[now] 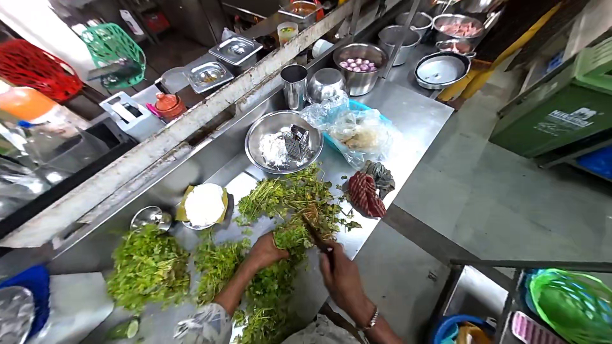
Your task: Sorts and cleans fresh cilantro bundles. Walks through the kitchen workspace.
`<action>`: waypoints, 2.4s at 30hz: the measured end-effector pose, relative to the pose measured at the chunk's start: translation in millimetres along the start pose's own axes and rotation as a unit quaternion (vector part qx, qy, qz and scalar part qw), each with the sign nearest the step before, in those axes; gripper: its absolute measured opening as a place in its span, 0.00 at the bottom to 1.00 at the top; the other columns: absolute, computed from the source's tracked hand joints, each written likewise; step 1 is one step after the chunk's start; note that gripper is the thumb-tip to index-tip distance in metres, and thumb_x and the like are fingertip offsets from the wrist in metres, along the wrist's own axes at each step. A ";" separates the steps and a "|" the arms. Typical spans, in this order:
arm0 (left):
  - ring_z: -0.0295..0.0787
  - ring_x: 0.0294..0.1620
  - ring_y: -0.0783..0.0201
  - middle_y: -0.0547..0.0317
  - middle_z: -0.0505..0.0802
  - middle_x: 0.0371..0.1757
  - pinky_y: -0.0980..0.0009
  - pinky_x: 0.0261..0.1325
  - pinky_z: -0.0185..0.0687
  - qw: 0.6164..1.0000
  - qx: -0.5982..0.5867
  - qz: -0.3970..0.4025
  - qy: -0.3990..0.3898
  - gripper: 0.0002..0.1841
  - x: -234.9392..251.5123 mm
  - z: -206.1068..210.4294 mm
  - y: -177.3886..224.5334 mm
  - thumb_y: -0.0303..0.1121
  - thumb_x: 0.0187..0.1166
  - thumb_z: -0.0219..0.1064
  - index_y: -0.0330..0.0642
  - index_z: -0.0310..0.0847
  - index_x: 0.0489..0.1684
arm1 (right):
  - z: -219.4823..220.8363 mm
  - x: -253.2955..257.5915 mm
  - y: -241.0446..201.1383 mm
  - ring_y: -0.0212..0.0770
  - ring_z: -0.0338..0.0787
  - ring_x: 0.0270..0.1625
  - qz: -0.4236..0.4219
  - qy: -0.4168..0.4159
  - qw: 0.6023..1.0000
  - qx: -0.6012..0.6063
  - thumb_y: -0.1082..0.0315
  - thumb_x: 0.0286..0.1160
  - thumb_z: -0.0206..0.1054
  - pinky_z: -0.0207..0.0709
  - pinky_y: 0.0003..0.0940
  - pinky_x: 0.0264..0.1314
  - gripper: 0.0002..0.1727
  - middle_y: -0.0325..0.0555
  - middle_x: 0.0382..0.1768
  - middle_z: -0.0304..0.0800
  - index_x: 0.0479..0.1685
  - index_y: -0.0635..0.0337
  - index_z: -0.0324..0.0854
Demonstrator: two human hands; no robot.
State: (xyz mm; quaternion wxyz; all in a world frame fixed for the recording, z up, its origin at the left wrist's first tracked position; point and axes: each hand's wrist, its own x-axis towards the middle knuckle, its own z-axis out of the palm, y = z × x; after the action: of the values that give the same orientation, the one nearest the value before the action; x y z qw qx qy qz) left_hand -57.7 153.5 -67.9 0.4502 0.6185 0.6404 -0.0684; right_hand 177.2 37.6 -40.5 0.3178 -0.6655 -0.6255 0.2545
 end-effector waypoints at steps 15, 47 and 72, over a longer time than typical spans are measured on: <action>0.86 0.69 0.40 0.38 0.86 0.70 0.38 0.68 0.81 0.990 0.135 -0.049 -0.007 0.49 0.1 22.8 -2.3 0.60 0.67 0.74 0.35 0.63 0.84 | 62.5 4.5 -48.5 0.57 0.96 0.48 0.127 -0.247 0.919 -0.279 0.55 0.94 0.37 0.88 0.51 0.47 0.24 0.57 0.51 0.91 0.69 0.61 0.70; 0.87 0.67 0.40 0.38 0.85 0.71 0.43 0.65 0.84 0.967 0.241 -0.025 0.075 0.35 -8.3 51.5 5.6 0.36 0.77 0.65 0.34 0.62 0.85 | 91.5 24.8 -47.8 0.59 0.95 0.56 0.191 -0.292 0.893 -0.283 0.61 0.91 0.41 0.88 0.56 0.53 0.23 0.58 0.52 0.92 0.77 0.61 0.64; 0.83 0.75 0.53 0.43 0.86 0.71 0.50 0.80 0.75 0.989 -0.089 0.005 0.115 0.42 -10.5 13.1 -53.5 0.53 0.70 0.77 0.37 0.69 0.81 | 60.6 -6.7 18.1 0.63 0.94 0.54 0.173 -0.301 0.908 -0.236 0.52 0.92 0.42 0.85 0.62 0.54 0.25 0.61 0.49 0.92 0.74 0.60 0.68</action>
State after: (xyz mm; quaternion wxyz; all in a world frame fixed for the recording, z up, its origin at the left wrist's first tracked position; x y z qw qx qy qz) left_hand -98.7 125.4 -93.8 0.4268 0.5831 0.6884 0.0627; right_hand 144.1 37.0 -94.8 -0.1007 -0.7106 -0.6085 0.3385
